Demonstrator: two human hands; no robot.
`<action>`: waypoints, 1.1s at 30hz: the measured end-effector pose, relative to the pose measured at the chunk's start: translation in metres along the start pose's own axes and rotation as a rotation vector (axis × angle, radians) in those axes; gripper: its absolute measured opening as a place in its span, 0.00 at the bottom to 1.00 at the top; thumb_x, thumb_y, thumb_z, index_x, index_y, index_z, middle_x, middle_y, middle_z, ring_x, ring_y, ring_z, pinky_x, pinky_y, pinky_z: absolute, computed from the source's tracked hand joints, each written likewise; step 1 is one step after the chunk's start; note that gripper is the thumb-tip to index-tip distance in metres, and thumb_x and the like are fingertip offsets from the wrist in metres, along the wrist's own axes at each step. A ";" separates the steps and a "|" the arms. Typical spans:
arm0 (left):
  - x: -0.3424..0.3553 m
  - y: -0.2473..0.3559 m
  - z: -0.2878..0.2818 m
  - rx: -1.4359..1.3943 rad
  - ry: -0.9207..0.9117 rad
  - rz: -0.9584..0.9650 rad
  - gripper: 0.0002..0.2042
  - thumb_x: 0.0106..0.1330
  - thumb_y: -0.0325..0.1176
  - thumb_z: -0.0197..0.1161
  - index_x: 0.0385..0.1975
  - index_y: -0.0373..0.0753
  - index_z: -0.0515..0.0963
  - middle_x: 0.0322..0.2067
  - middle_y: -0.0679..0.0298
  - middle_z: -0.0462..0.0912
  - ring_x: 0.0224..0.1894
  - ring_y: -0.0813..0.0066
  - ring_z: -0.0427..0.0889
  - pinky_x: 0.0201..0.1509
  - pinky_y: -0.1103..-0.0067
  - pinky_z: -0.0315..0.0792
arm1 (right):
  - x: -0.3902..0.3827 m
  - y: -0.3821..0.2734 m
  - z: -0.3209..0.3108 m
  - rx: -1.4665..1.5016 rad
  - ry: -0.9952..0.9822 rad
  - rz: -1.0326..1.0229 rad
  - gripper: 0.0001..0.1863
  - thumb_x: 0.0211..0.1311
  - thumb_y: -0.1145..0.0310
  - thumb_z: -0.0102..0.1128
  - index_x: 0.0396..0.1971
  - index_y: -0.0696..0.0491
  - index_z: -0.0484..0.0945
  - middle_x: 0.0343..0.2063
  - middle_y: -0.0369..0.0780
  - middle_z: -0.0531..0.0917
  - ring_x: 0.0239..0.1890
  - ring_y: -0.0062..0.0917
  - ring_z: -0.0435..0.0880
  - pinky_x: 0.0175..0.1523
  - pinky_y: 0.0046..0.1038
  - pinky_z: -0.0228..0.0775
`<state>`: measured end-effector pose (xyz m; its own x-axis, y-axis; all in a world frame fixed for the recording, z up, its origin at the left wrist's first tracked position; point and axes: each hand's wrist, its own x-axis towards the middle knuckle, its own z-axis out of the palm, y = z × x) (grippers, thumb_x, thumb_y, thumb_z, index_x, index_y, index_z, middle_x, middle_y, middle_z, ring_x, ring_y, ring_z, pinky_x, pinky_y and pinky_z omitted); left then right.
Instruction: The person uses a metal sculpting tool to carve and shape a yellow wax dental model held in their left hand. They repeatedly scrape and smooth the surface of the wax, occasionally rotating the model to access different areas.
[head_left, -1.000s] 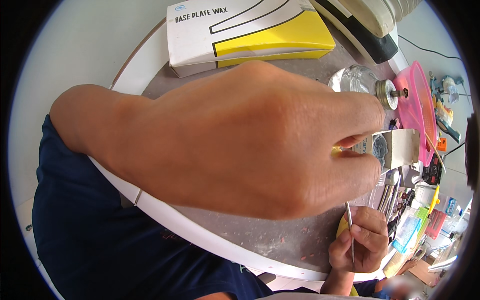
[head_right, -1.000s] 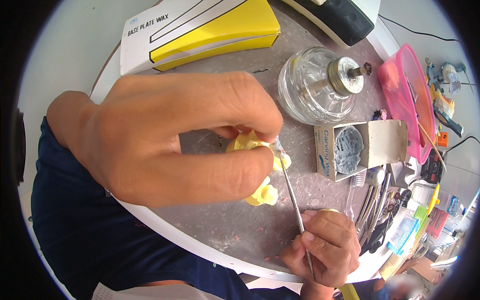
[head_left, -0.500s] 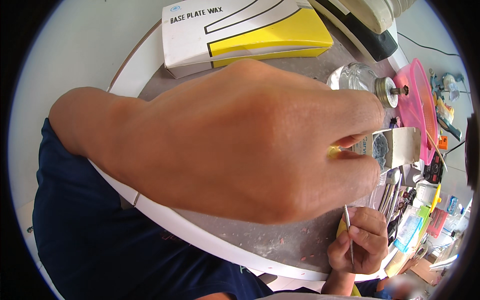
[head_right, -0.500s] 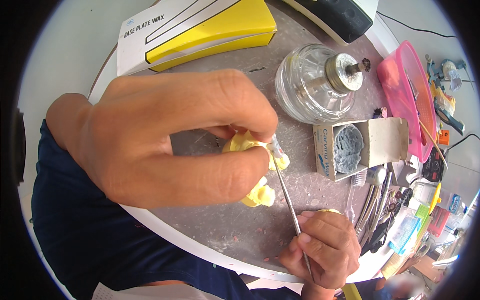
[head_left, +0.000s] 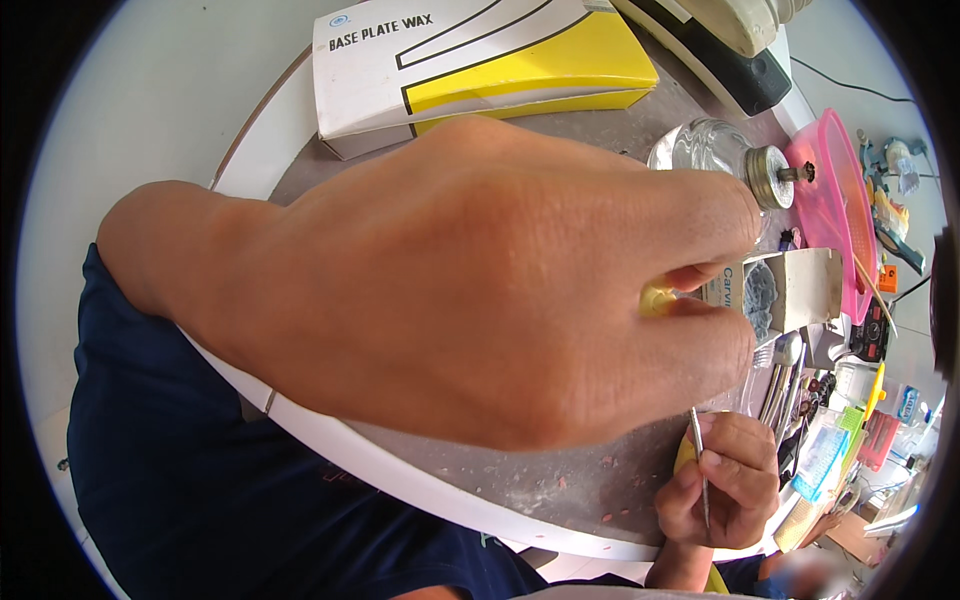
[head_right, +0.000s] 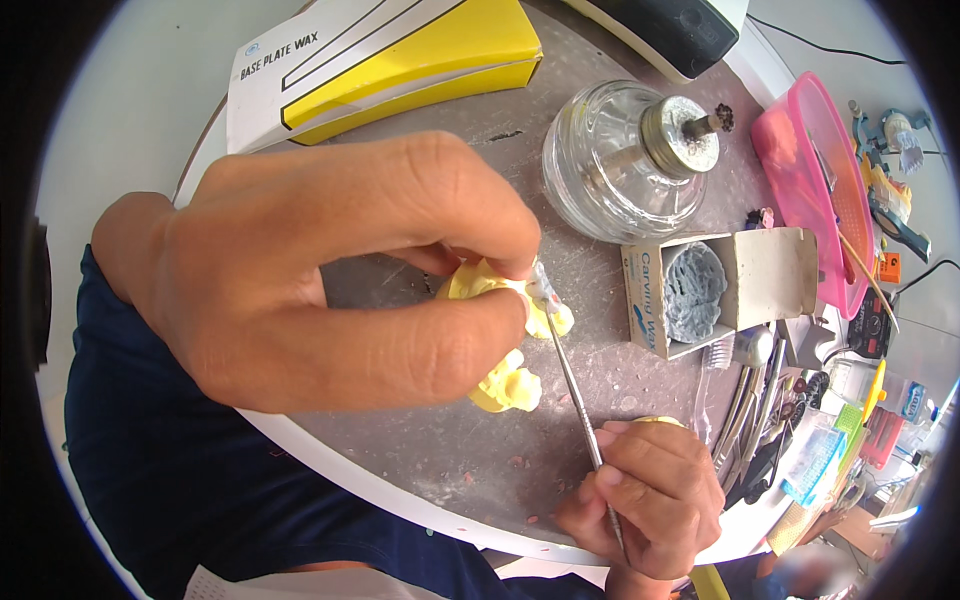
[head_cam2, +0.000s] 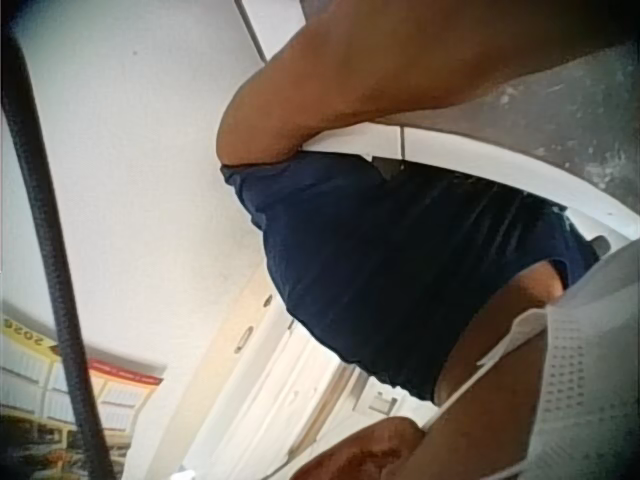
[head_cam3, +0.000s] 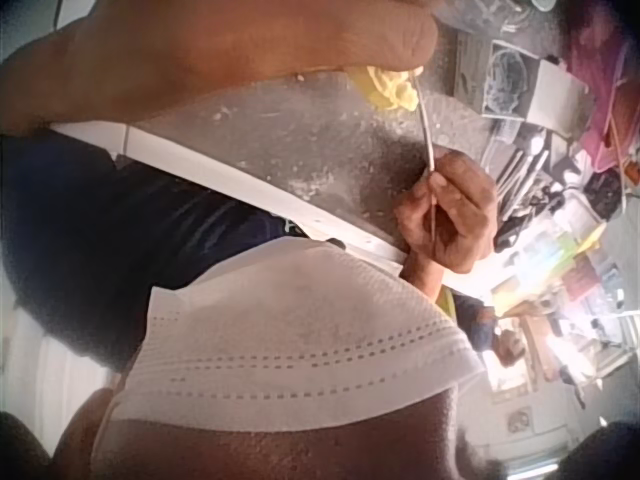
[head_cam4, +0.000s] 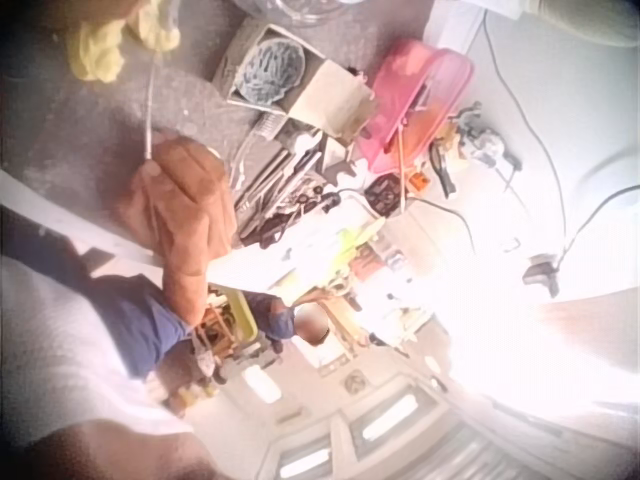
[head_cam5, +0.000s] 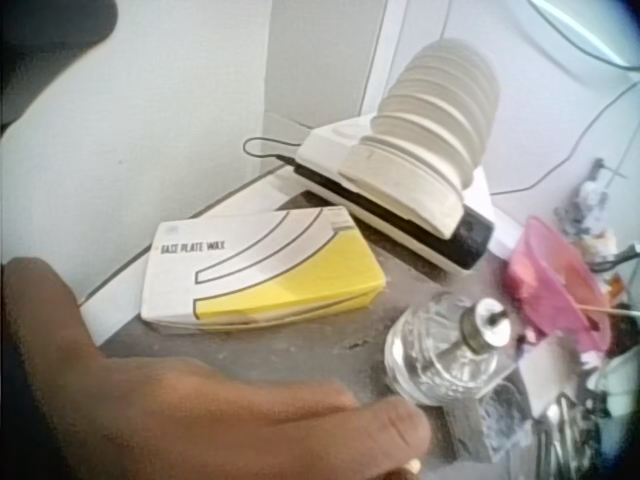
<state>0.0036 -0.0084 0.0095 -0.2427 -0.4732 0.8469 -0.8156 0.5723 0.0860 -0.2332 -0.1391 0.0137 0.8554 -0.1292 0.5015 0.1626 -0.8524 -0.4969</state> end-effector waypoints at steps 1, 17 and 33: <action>-0.001 -0.001 0.002 -0.010 0.011 0.005 0.07 0.47 0.22 0.63 0.25 0.26 0.74 0.30 0.48 0.75 0.24 0.72 0.76 0.23 0.86 0.74 | -0.001 0.000 -0.001 -0.011 -0.001 0.007 0.12 0.45 0.80 0.64 0.29 0.55 0.72 0.25 0.41 0.80 0.27 0.32 0.83 0.31 0.29 0.78; -0.005 0.001 0.004 -0.053 -0.053 -0.068 0.07 0.47 0.24 0.63 0.24 0.28 0.76 0.31 0.48 0.75 0.26 0.70 0.78 0.25 0.85 0.76 | 0.000 0.001 0.000 0.024 -0.008 -0.004 0.12 0.45 0.81 0.63 0.28 0.54 0.71 0.24 0.39 0.80 0.26 0.30 0.83 0.31 0.30 0.81; -0.003 0.003 -0.003 -0.053 -0.106 -0.098 0.07 0.47 0.25 0.63 0.24 0.29 0.77 0.31 0.48 0.76 0.26 0.70 0.79 0.26 0.85 0.77 | -0.001 0.002 -0.003 0.024 0.009 0.007 0.12 0.45 0.79 0.64 0.29 0.55 0.71 0.24 0.40 0.79 0.26 0.31 0.83 0.31 0.31 0.81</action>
<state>0.0040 -0.0032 0.0084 -0.2198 -0.5950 0.7731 -0.8100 0.5530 0.1952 -0.2358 -0.1423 0.0143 0.8519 -0.1396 0.5047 0.1687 -0.8393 -0.5168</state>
